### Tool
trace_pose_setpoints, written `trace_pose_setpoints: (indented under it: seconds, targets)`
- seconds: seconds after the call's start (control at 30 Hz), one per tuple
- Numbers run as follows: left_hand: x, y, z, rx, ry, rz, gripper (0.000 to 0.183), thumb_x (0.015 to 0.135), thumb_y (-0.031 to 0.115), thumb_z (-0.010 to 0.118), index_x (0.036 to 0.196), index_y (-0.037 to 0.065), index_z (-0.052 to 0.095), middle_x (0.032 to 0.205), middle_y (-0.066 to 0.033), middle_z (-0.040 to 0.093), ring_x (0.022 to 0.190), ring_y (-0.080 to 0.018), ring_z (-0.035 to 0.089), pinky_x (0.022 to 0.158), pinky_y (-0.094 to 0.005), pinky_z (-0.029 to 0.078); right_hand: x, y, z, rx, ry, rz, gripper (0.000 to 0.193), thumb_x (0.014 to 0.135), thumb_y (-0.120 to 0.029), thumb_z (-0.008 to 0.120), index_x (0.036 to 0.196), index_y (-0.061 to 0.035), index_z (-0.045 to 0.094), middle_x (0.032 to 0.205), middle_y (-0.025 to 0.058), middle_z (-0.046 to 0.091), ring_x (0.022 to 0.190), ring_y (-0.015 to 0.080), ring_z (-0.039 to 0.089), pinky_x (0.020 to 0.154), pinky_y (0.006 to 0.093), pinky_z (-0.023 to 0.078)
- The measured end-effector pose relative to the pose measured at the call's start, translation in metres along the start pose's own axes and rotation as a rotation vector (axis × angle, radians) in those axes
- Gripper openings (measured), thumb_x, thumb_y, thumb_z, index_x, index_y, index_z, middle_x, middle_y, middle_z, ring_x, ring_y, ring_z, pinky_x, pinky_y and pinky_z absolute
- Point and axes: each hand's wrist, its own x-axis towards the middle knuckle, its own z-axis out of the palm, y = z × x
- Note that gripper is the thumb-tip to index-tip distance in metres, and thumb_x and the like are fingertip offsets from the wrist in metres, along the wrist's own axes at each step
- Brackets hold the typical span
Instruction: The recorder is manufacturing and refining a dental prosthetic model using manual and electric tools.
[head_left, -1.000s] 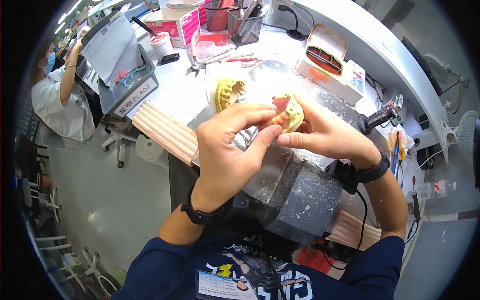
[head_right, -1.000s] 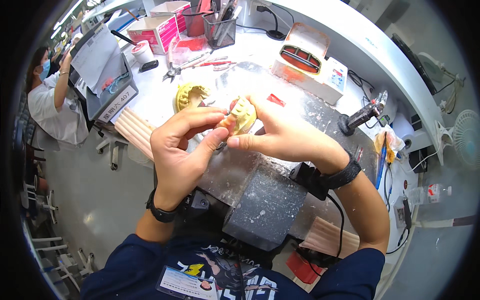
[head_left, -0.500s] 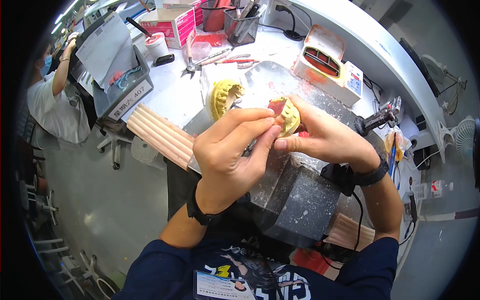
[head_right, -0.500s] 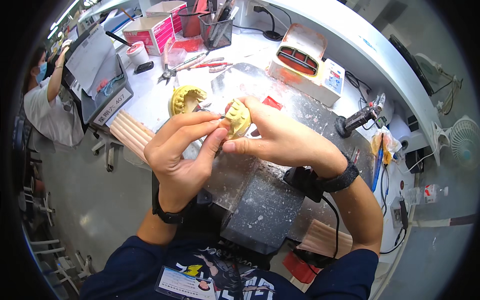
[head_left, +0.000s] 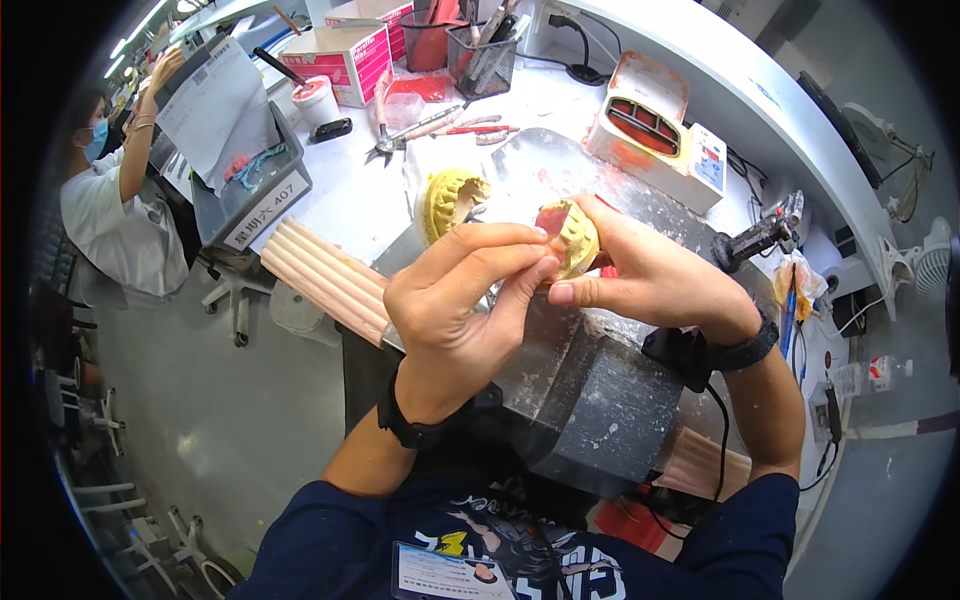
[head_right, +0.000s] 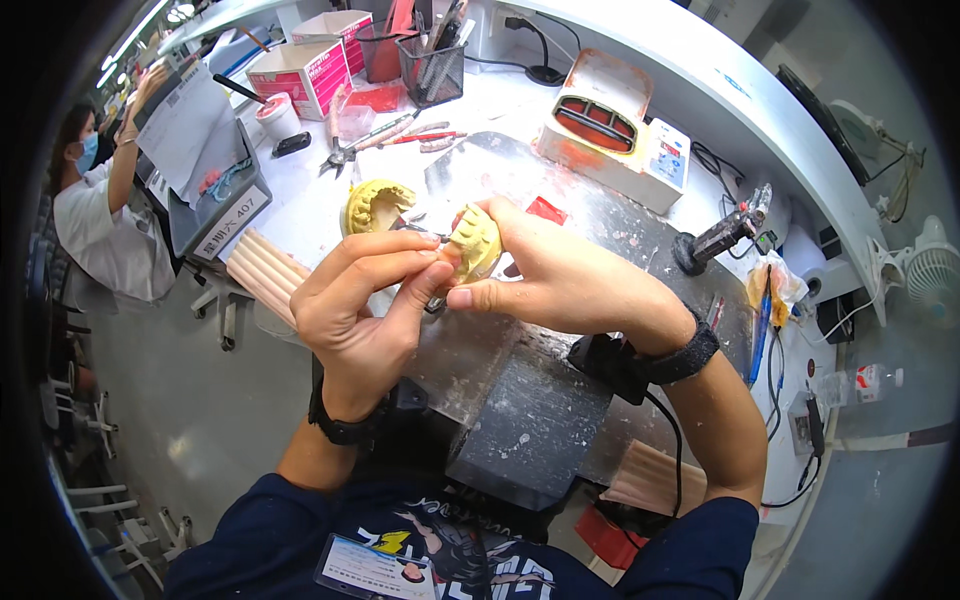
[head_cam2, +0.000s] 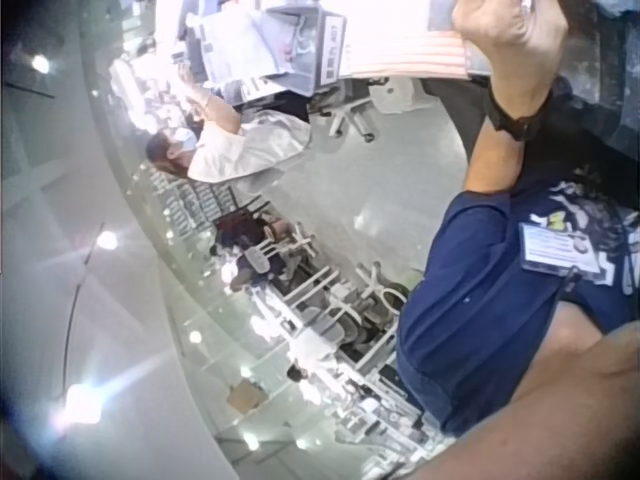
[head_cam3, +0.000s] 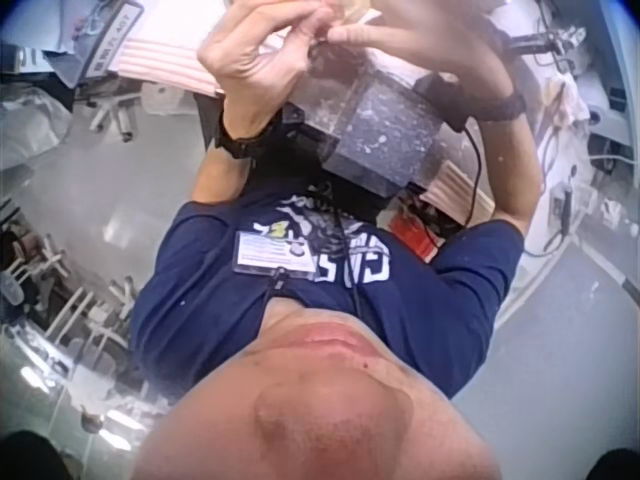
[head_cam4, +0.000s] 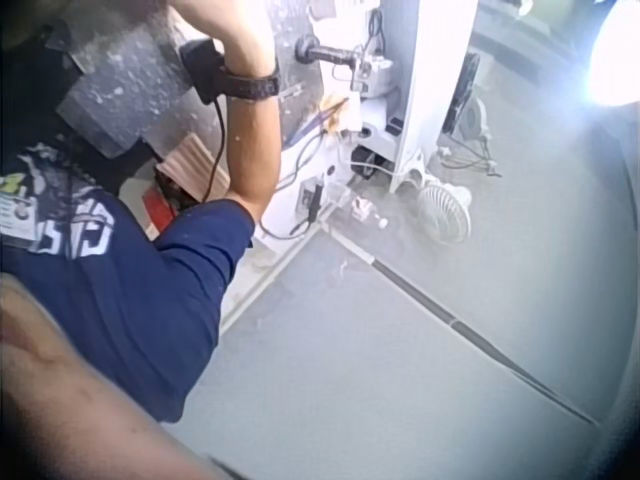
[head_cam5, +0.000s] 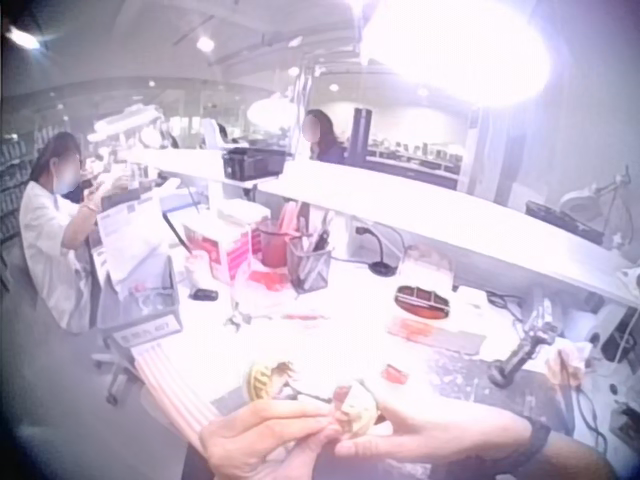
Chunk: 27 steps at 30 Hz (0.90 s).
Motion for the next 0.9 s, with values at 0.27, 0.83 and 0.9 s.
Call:
trace_pose_setpoints:
  seconds: [0.27,0.83,0.9]
  targets:
    - [-0.001,-0.005,-0.002,-0.011,-0.02,0.041,0.021,0.073,-0.009,0.079,0.09,0.001,0.072,0.092,-0.0096,0.072,0.082,-0.0218,0.072,0.071,-0.0311,0.058,0.003,-0.009,-0.003,-0.05,-0.024,0.103,0.072,0.09,-0.043,0.075,0.137,0.0011,0.043,0.122,0.0138,0.058,0.116,0.0222,0.055,0.101,0.035,0.044]
    - [-0.027,0.002,-0.029,-0.416,0.025,-0.23,0.025,0.077,-0.019,0.073,0.097,-0.003,0.072,0.102,-0.0159,0.071,0.094,-0.0202,0.07,0.079,-0.0282,0.058,-0.019,0.023,-0.008,0.236,-0.029,0.076,0.076,0.084,-0.006,0.081,0.148,-0.0006,0.039,0.132,0.009,0.058,0.123,0.0148,0.055,0.106,0.0327,0.047]
    - [-0.029,0.003,-0.029,-0.449,0.009,-0.28,0.024,0.076,-0.019,0.073,0.094,-0.004,0.072,0.101,-0.0164,0.071,0.092,-0.0205,0.07,0.079,-0.0289,0.059,-0.028,0.032,-0.008,0.201,-0.002,0.128,0.079,0.081,-0.003,0.083,0.148,-0.0014,0.039,0.129,0.0085,0.06,0.122,0.015,0.056,0.105,0.0329,0.047]
